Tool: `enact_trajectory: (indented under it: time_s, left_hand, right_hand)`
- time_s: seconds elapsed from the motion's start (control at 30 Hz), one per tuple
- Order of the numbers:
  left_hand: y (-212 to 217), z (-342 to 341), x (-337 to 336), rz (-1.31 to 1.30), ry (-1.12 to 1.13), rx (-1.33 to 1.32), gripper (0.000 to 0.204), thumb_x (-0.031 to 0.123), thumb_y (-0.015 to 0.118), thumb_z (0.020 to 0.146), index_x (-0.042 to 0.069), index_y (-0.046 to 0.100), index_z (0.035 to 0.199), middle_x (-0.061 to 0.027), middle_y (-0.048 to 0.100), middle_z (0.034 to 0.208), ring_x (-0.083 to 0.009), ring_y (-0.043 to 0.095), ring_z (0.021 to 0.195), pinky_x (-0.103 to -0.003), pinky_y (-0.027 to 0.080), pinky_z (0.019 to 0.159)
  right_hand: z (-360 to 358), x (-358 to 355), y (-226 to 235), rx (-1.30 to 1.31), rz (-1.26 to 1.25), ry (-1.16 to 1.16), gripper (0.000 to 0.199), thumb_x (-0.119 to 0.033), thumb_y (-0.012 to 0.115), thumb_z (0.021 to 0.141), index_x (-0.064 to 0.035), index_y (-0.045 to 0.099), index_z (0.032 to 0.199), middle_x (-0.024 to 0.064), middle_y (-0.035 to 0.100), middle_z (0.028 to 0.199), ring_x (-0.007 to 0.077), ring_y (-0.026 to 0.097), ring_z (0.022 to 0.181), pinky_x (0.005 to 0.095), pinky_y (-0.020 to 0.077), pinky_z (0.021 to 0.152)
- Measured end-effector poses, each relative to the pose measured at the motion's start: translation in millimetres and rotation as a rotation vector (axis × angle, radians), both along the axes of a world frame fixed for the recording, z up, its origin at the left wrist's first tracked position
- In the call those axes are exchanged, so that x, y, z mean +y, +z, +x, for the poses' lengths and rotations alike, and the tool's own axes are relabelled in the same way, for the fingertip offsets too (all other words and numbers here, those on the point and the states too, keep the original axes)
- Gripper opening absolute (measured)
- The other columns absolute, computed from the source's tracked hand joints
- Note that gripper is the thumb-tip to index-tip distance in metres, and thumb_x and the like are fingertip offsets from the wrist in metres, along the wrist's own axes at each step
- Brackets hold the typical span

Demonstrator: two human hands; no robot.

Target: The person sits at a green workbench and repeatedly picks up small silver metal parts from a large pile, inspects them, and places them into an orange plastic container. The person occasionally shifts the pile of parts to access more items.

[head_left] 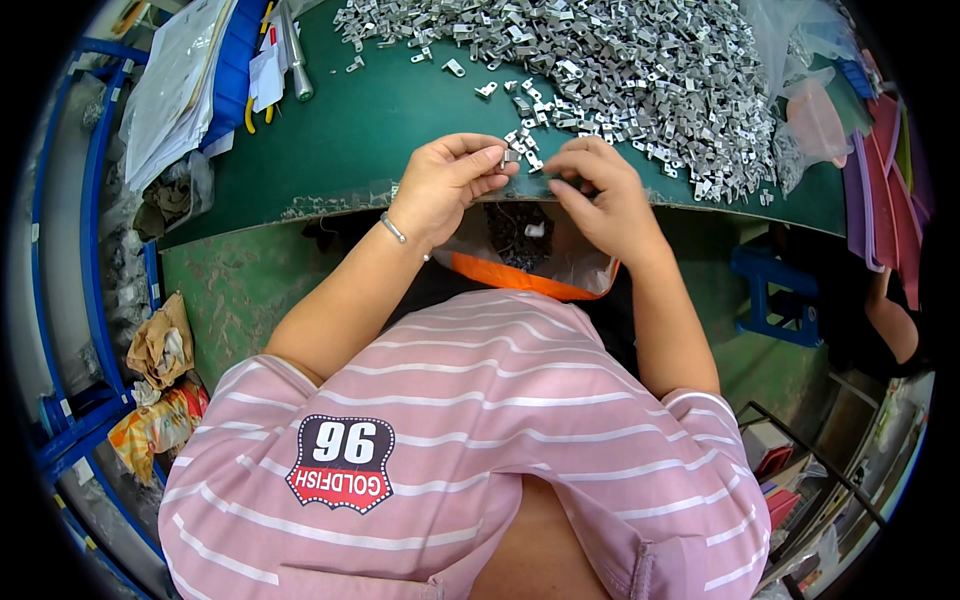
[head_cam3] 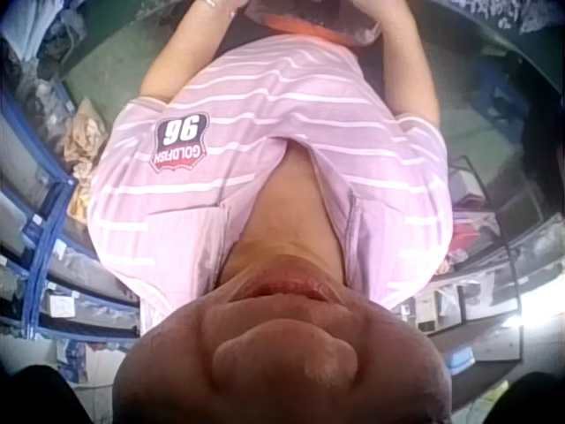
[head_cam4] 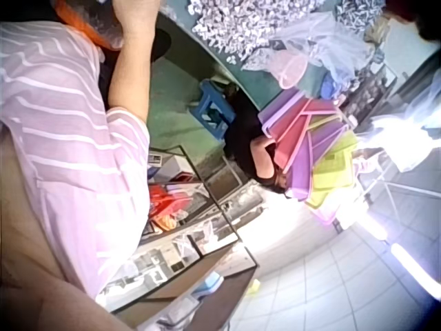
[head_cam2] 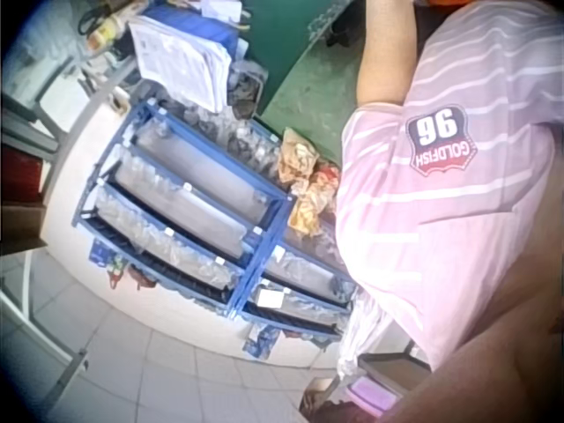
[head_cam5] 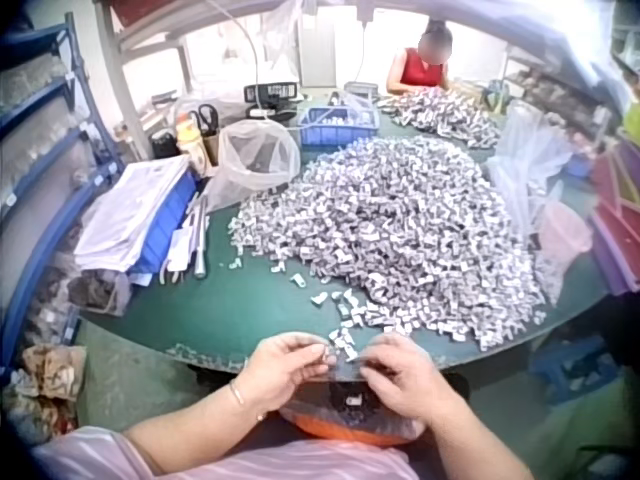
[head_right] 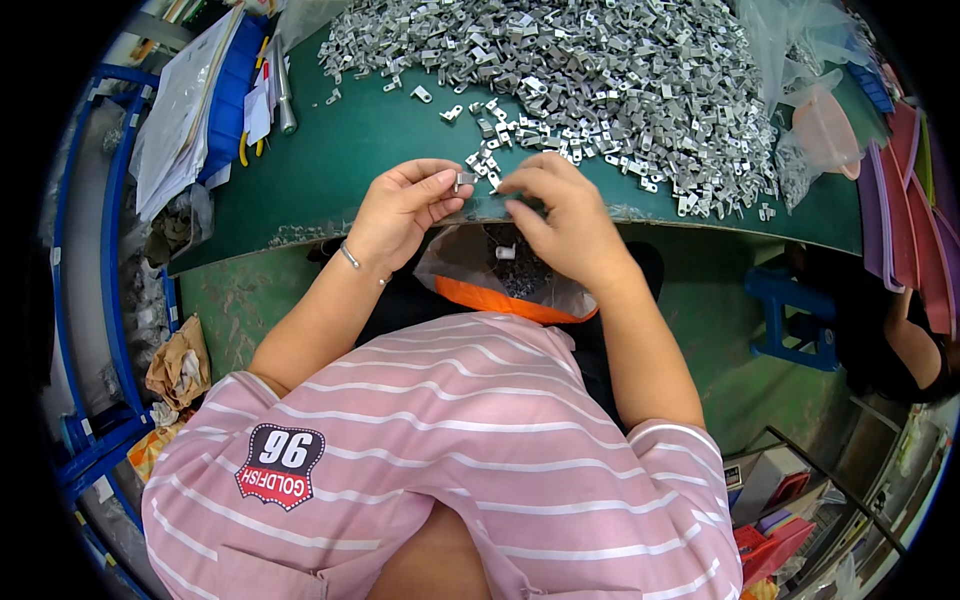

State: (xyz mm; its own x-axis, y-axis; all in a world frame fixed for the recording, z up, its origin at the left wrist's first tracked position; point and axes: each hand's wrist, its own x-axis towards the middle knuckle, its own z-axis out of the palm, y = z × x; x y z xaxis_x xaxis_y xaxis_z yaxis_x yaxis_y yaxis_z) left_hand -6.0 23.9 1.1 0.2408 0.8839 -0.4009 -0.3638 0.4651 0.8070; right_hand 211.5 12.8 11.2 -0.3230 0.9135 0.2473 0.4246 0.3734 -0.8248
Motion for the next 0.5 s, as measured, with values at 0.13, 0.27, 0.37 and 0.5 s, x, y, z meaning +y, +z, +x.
enact_trajectory:
  time_s: [0.13, 0.27, 0.37, 0.5]
  left_hand:
    - [-3.6, -1.5, -0.5, -0.046, -0.024, -0.126, 0.018, 0.010, 0.064, 0.096, -0.003, 0.065, 0.107, -0.0105, 0.070, 0.099, -0.0185, 0.070, 0.092, -0.026, 0.058, 0.081]
    - [5.4, -2.2, -6.6, 0.015, -0.109, 0.029, 0.013, 0.008, 0.064, 0.095, -0.001, 0.068, 0.104, -0.0068, 0.069, 0.098, -0.0134, 0.067, 0.086, -0.023, 0.056, 0.076]
    - [7.1, -1.4, -14.8, 0.304, -0.296, 0.351, 0.010, 0.005, 0.069, 0.090, 0.003, 0.072, 0.100, -0.0028, 0.067, 0.101, -0.0079, 0.061, 0.081, -0.022, 0.051, 0.070]
    - [1.0, 18.4, -0.6, 0.949, -0.003, 0.941, 0.026, 0.003, 0.073, 0.081, 0.006, 0.068, 0.106, -0.0073, 0.061, 0.099, -0.0170, 0.062, 0.083, -0.027, 0.051, 0.070]
  right_hand:
    - [-17.4, 3.9, -14.5, -0.086, 0.221, -0.052, 0.015, -0.002, 0.071, 0.080, -0.0032, 0.068, 0.095, 0.0122, 0.064, 0.094, 0.0338, 0.063, 0.084, 0.0386, 0.0511, 0.076]
    - [-4.8, -0.6, -0.8, 0.093, -0.246, -0.015, 0.008, -0.004, 0.071, 0.083, -0.0018, 0.069, 0.091, 0.0106, 0.065, 0.082, 0.0268, 0.064, 0.075, 0.0340, 0.0510, 0.068]
    - [11.2, -2.9, 6.0, 0.130, -0.499, 0.090, 0.007, -0.004, 0.070, 0.084, -0.0009, 0.069, 0.091, 0.0104, 0.064, 0.081, 0.0260, 0.064, 0.075, 0.0325, 0.0511, 0.067]
    - [-11.7, 8.5, -0.1, 0.022, -0.031, -0.061, 0.013, 0.001, 0.067, 0.082, -0.0017, 0.068, 0.095, 0.0128, 0.064, 0.092, 0.0309, 0.064, 0.082, 0.0369, 0.0520, 0.074]
